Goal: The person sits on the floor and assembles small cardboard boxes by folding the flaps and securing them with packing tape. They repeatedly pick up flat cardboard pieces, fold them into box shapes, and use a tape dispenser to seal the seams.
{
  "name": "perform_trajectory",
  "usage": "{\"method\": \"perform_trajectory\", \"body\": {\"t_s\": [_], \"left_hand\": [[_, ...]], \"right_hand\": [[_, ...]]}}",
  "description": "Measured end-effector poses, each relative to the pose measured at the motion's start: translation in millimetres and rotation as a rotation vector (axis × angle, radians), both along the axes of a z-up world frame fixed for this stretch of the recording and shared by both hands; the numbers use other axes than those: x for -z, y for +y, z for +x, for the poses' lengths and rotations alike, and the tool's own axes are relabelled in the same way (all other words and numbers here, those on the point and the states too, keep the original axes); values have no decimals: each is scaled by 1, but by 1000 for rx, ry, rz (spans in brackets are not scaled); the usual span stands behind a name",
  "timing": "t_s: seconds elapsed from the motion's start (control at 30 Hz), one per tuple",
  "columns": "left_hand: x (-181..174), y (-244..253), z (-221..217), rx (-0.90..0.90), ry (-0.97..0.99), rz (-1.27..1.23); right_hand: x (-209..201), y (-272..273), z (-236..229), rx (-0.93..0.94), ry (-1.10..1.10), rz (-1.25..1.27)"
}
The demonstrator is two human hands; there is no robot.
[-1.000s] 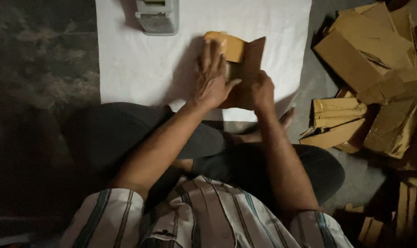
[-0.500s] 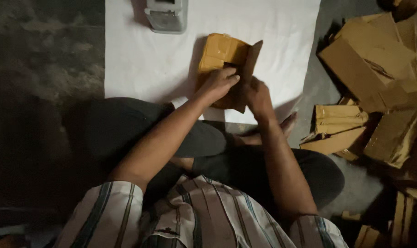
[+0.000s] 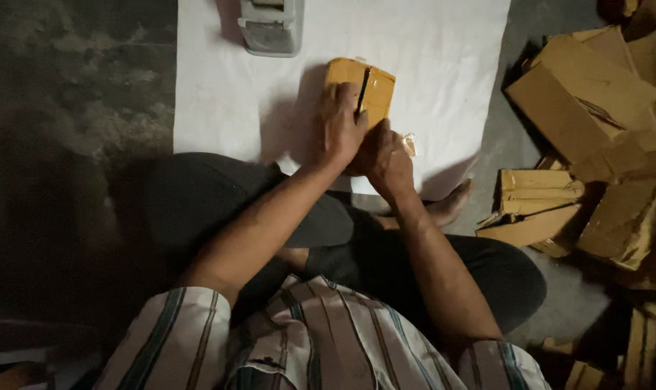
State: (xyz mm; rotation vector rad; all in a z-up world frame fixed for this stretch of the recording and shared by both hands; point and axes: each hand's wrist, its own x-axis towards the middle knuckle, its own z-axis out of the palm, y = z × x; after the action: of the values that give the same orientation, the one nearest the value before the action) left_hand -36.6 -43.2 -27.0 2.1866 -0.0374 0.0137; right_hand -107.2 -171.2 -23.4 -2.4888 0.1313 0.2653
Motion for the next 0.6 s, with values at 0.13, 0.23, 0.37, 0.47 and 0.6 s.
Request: {"method": "perform_trajectory", "body": {"t_s": [0.13,0.23,0.37,0.47,0.6], "left_hand": [[-34,20,7,-127,156,368],[-40,23,9,-177,431,262],[-38,21,1,-57,248,282],[-37,15,-5,-46,368,292],[-40,15,-2,25,473,320]], "right_hand": [[11,-8,1,-68,-247,-84],[14,-11,1,-83,-342,-49],[4,-1,7,83,-182,42],[-7,4,5,100,-99,-68],[-16,2,12,96,-93,287]]}}
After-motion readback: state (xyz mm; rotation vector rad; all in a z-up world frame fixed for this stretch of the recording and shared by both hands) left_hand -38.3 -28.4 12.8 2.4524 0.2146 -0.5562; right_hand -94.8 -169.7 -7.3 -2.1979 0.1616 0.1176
